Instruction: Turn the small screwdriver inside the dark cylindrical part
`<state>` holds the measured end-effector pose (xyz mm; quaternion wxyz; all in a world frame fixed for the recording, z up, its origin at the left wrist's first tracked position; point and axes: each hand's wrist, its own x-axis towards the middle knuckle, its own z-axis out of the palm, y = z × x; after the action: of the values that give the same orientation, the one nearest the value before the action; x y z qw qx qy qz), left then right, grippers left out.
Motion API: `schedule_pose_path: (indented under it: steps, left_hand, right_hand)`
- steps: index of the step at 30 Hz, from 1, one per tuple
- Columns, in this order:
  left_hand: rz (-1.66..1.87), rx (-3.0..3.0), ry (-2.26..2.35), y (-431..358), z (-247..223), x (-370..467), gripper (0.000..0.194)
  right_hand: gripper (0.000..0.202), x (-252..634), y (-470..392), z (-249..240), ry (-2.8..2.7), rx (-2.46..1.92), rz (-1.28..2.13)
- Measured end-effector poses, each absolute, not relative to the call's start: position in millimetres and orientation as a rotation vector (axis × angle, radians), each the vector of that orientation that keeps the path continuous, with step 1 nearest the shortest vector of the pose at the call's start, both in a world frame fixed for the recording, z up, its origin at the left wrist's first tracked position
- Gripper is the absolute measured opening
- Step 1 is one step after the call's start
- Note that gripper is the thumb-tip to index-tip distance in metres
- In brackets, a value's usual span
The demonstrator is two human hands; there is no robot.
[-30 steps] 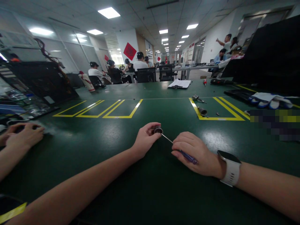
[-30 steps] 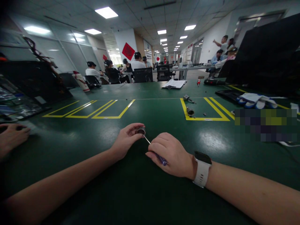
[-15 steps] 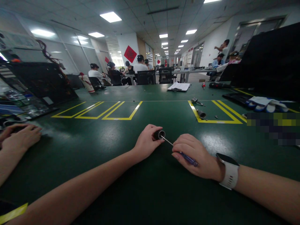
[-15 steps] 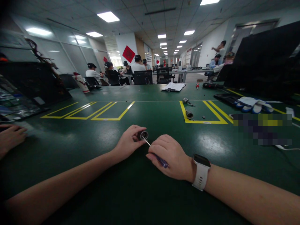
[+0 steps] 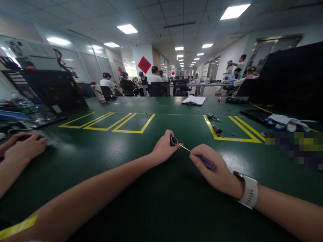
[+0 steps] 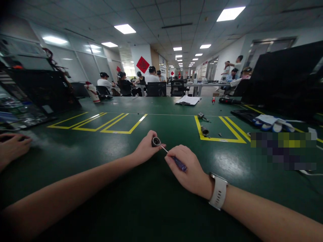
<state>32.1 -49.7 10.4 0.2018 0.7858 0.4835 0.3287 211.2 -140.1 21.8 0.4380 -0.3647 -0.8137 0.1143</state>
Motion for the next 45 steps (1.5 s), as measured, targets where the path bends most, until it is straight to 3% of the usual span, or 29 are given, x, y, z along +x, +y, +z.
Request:
schedule_pose_path:
  steps: [14, 31, 45]
  left_hand:
    - [1.021, 2.305, 1.217, -35.2, -0.8, 47.6, 0.020]
    - [1.037, 2.236, 1.068, -39.6, -1.0, 49.6, 0.023]
    - [1.048, 2.360, 1.123, -43.3, 2.1, 50.8, 0.018]
  right_hand:
    - [0.028, 215.1, -128.5, 20.1, -1.653, -1.093, 0.768]
    - [0.020, 214.0, -131.2, 15.4, -1.669, -0.990, 0.895]
    - [0.019, 212.2, -131.7, 17.6, -1.796, -1.054, 0.720]
